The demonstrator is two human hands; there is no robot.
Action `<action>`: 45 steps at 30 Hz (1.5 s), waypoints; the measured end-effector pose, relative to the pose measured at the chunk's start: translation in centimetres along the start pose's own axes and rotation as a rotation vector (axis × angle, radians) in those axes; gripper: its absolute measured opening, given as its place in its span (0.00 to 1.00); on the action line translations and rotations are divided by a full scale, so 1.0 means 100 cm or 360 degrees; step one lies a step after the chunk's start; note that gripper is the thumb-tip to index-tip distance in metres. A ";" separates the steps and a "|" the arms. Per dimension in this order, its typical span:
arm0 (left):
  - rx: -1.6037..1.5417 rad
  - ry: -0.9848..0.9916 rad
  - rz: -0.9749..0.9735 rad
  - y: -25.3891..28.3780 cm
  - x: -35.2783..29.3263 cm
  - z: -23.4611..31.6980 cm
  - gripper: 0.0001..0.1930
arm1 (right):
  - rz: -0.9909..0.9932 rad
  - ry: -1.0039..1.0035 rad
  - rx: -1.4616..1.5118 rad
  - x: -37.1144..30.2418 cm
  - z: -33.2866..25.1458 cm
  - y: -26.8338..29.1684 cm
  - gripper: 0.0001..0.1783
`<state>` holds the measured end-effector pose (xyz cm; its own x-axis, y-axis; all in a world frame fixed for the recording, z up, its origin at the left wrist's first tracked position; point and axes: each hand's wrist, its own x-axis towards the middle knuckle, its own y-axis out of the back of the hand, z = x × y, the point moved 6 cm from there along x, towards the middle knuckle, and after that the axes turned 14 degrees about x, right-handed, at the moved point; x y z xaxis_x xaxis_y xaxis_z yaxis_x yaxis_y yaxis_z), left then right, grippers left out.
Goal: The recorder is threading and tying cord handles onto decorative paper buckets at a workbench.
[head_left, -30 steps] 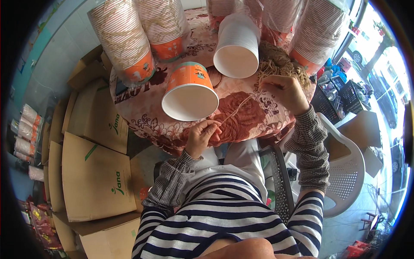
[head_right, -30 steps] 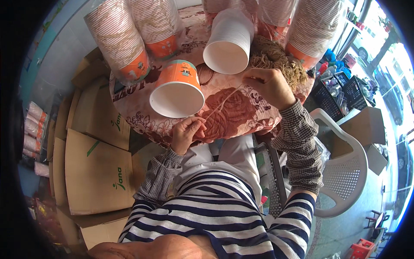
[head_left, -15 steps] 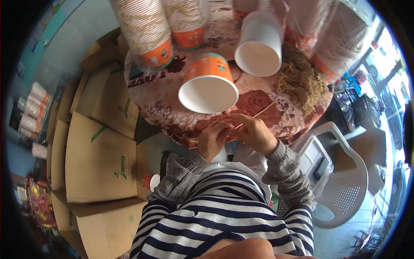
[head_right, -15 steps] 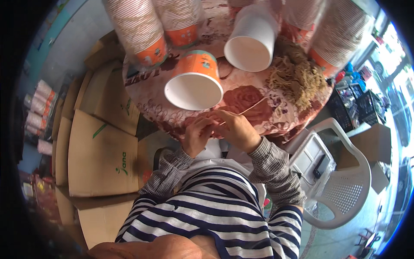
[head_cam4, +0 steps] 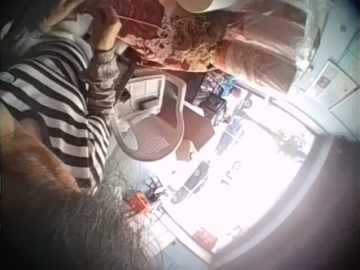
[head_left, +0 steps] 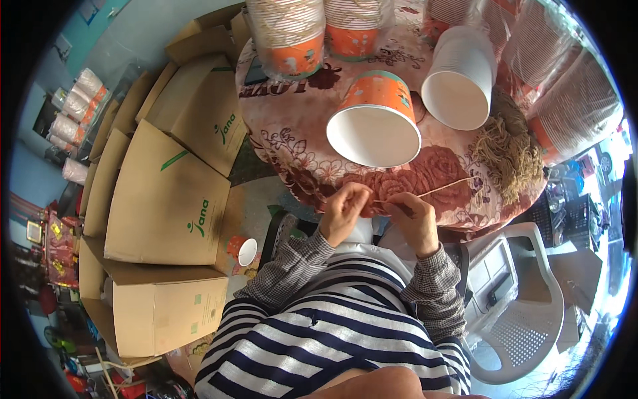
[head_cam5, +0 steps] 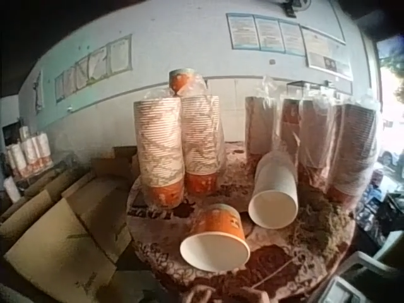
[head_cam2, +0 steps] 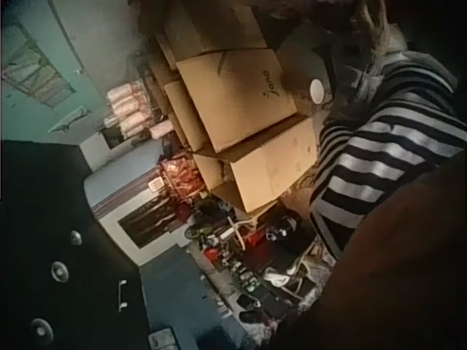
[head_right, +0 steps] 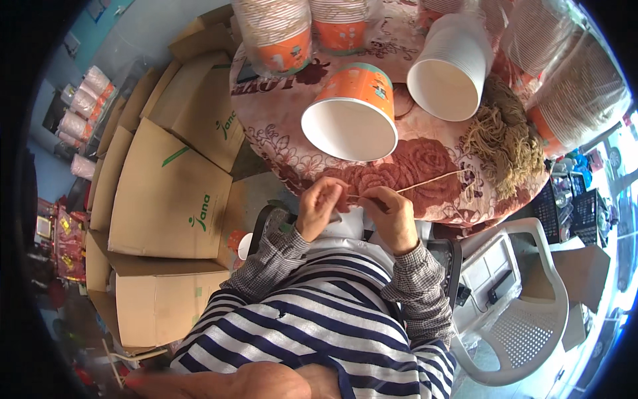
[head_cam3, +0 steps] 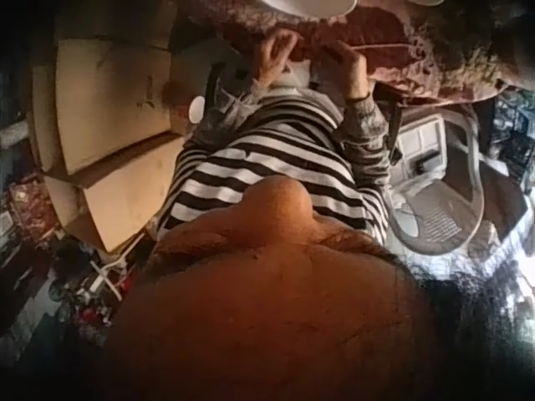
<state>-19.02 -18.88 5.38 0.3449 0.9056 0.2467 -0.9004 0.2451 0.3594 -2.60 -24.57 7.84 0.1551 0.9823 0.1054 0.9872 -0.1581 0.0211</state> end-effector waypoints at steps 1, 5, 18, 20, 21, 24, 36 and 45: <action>-0.0167 0.0119 -0.0106 -0.002 -0.001 -0.010 0.16 | -0.0043 0.0125 -0.0076 -0.001 -0.009 -0.003 0.06; -0.0244 0.0149 -0.0320 -0.016 -0.002 -0.021 0.23 | -0.0055 0.0166 -0.0166 -0.002 -0.017 -0.004 0.06; 0.0500 -0.0658 0.0049 -0.013 0.007 0.044 0.04 | 0.0028 0.0082 -0.0108 -0.001 -0.006 0.005 0.07; 0.0479 -0.0637 0.0030 -0.013 0.009 0.041 0.08 | 0.0057 0.0101 -0.0119 -0.001 -0.010 0.005 0.07; 0.0480 -0.0644 0.0030 -0.014 0.010 0.042 0.08 | 0.0061 0.0107 -0.0118 -0.001 -0.012 0.005 0.07; 0.0452 -0.0636 0.0012 -0.015 0.013 0.042 0.06 | 0.0074 0.0048 -0.0089 0.001 -0.011 0.009 0.08; 0.0252 -0.0391 0.0035 -0.015 0.034 0.028 0.12 | 0.0403 0.0476 0.0381 0.054 -0.039 0.070 0.04; 0.0412 -0.0260 0.0222 0.007 0.050 0.016 0.26 | -0.0208 0.0442 0.0500 0.040 -0.040 -0.020 0.03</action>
<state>-17.53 -14.74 8.33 0.2800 0.8515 0.4432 -0.8520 0.0077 0.5235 -4.14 -20.75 12.19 0.0548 0.9207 0.3864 0.9680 0.0459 -0.2467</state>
